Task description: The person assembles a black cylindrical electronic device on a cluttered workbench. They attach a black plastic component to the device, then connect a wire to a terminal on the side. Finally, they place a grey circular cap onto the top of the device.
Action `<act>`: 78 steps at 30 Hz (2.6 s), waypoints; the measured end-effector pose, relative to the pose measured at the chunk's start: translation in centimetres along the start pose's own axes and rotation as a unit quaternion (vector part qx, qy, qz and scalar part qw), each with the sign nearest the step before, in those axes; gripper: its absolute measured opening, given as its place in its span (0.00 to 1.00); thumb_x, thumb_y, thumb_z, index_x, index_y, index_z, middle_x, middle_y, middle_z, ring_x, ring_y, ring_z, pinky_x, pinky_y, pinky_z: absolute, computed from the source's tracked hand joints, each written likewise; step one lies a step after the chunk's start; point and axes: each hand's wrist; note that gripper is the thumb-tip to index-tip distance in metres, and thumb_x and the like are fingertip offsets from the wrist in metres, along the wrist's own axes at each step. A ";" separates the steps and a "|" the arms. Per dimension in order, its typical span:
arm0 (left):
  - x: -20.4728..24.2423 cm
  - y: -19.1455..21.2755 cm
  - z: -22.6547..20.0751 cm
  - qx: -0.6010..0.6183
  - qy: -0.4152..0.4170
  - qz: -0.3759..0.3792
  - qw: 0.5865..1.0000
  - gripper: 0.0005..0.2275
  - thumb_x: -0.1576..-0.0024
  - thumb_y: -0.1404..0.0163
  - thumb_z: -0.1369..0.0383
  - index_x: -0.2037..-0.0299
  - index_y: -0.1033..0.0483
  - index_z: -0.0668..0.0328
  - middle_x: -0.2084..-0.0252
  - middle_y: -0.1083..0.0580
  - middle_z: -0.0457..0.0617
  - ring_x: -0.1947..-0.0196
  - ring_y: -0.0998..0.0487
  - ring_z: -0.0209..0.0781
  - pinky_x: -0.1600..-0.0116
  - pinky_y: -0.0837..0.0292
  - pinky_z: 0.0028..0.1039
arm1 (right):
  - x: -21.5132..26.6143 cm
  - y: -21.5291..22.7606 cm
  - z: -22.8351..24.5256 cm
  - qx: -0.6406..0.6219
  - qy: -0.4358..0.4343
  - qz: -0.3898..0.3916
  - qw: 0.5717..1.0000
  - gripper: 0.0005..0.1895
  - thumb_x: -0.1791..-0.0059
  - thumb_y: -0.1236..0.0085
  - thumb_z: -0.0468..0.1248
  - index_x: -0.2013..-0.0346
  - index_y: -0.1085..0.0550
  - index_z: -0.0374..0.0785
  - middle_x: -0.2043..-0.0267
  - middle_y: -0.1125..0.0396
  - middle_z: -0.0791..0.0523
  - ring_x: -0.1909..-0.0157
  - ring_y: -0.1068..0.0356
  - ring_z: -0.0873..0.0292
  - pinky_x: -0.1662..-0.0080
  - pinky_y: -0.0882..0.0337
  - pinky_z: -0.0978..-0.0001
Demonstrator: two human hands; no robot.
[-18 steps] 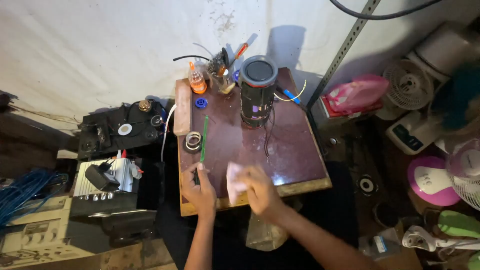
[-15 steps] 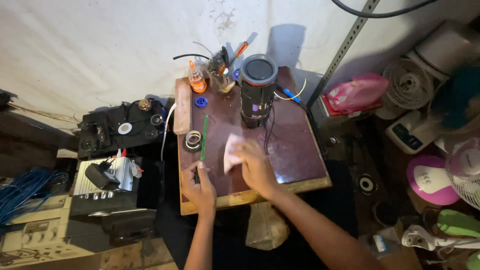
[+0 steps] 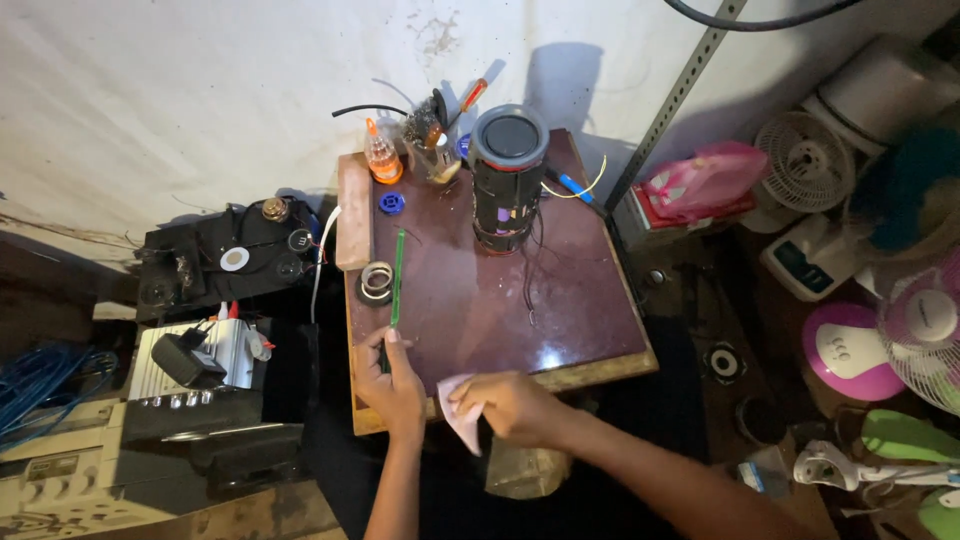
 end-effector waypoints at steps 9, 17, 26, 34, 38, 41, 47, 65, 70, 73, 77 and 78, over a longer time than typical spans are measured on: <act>0.6 0.1 2.8 0.012 0.002 -0.011 1.000 0.05 0.35 0.49 0.73 0.59 0.21 0.66 0.77 0.24 0.50 0.71 0.22 0.44 0.53 0.28 0.34 | -8.7 4.1 0.4 0.298 -0.051 -0.030 0.953 0.04 0.60 0.41 0.31 0.72 0.21 0.39 0.58 0.24 0.48 0.49 0.27 0.40 0.47 0.30 0.49; 0.4 -0.4 2.1 -0.006 -0.001 -0.035 0.999 0.04 0.38 0.48 0.73 0.61 0.20 0.63 0.79 0.24 0.49 0.74 0.23 0.45 0.58 0.28 0.34 | -18.6 2.6 -10.5 0.365 -0.191 -0.081 0.908 0.09 0.54 0.38 0.46 0.68 0.21 0.46 0.64 0.26 0.55 0.60 0.23 0.47 0.60 0.23 0.57; 0.1 -0.1 1.2 -0.022 0.016 0.005 1.000 0.10 0.35 0.55 0.63 0.59 0.24 0.61 0.72 0.24 0.46 0.69 0.22 0.41 0.55 0.28 0.32 | -27.8 2.3 -11.7 0.367 -0.404 0.151 0.824 0.07 0.61 0.45 0.32 0.75 0.24 0.28 0.69 0.27 0.44 0.61 0.23 0.41 0.66 0.27 0.54; -0.2 0.1 0.5 -0.009 0.012 0.017 1.000 0.09 0.35 0.55 0.64 0.58 0.24 0.60 0.72 0.25 0.47 0.70 0.23 0.40 0.58 0.28 0.31 | -27.6 2.4 -7.1 0.335 -0.426 0.146 0.828 0.13 0.52 0.47 0.37 0.61 0.23 0.29 0.52 0.27 0.45 0.50 0.26 0.41 0.56 0.26 0.53; 0.1 0.0 0.6 0.002 0.020 0.025 0.999 0.10 0.35 0.55 0.63 0.58 0.24 0.60 0.70 0.26 0.47 0.72 0.22 0.37 0.61 0.28 0.30 | -27.6 2.5 -8.8 0.412 -0.388 0.159 0.809 0.13 0.53 0.42 0.34 0.55 0.23 0.32 0.52 0.26 0.48 0.51 0.24 0.42 0.58 0.23 0.53; -0.1 -0.1 0.6 0.000 0.009 0.017 1.000 0.10 0.34 0.55 0.63 0.59 0.24 0.61 0.71 0.26 0.46 0.72 0.23 0.38 0.61 0.28 0.30 | -28.0 2.8 -10.0 0.427 -0.355 0.192 0.809 0.10 0.53 0.43 0.33 0.59 0.24 0.31 0.55 0.26 0.47 0.55 0.24 0.42 0.61 0.24 0.55; 0.0 -0.1 0.7 0.005 0.018 0.011 1.000 0.10 0.35 0.55 0.64 0.60 0.24 0.60 0.71 0.26 0.46 0.72 0.23 0.37 0.62 0.29 0.29 | -28.0 2.9 -9.5 0.449 -0.326 0.258 0.791 0.06 0.54 0.46 0.31 0.68 0.24 0.30 0.60 0.28 0.47 0.60 0.25 0.44 0.64 0.27 0.57; 0.1 -0.1 0.9 -0.010 0.034 -0.013 0.999 0.09 0.37 0.52 0.65 0.61 0.23 0.60 0.69 0.24 0.47 0.68 0.23 0.42 0.57 0.28 0.32 | -30.8 5.2 -1.9 0.176 -0.364 0.028 0.914 0.07 0.64 0.48 0.31 0.87 0.32 0.40 0.87 0.32 0.54 0.86 0.35 0.63 0.77 0.36 0.73; -0.4 0.0 0.2 -0.031 -0.007 -0.003 0.999 0.07 0.38 0.51 0.66 0.62 0.23 0.61 0.65 0.22 0.49 0.64 0.23 0.48 0.54 0.29 0.36 | -36.0 0.9 -4.6 0.262 -0.174 0.136 0.939 0.05 0.63 0.41 0.34 0.80 0.17 0.42 0.75 0.24 0.59 0.70 0.26 0.62 0.69 0.29 0.64; -0.8 0.0 -0.2 -0.022 -0.029 -0.002 0.999 0.05 0.39 0.50 0.69 0.64 0.24 0.61 0.68 0.23 0.48 0.67 0.25 0.47 0.58 0.30 0.35 | -38.4 -3.8 -3.4 0.364 -0.181 0.215 0.888 0.09 0.64 0.52 0.32 0.86 0.24 0.40 0.83 0.34 0.53 0.72 0.26 0.54 0.68 0.28 0.60; -1.0 0.2 -0.4 -0.012 -0.032 0.027 0.999 0.07 0.37 0.52 0.68 0.63 0.25 0.62 0.67 0.25 0.50 0.65 0.25 0.47 0.56 0.30 0.34 | -40.2 -9.0 -5.2 0.344 -0.230 0.214 0.885 0.06 0.53 0.51 0.27 0.74 0.28 0.31 0.72 0.31 0.48 0.69 0.28 0.49 0.72 0.31 0.60; -1.0 0.3 -0.4 -0.015 -0.045 0.032 0.998 0.07 0.37 0.52 0.69 0.63 0.26 0.64 0.68 0.27 0.50 0.67 0.27 0.47 0.58 0.31 0.34 | -40.7 -10.2 -7.0 0.367 -0.202 0.185 0.889 0.06 0.54 0.52 0.27 0.73 0.27 0.30 0.72 0.30 0.45 0.67 0.28 0.42 0.72 0.30 0.56</act>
Point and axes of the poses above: each hand's wrist, its own x-axis away from the middle knuckle, its own y-axis out of the back of the hand, z = x × y
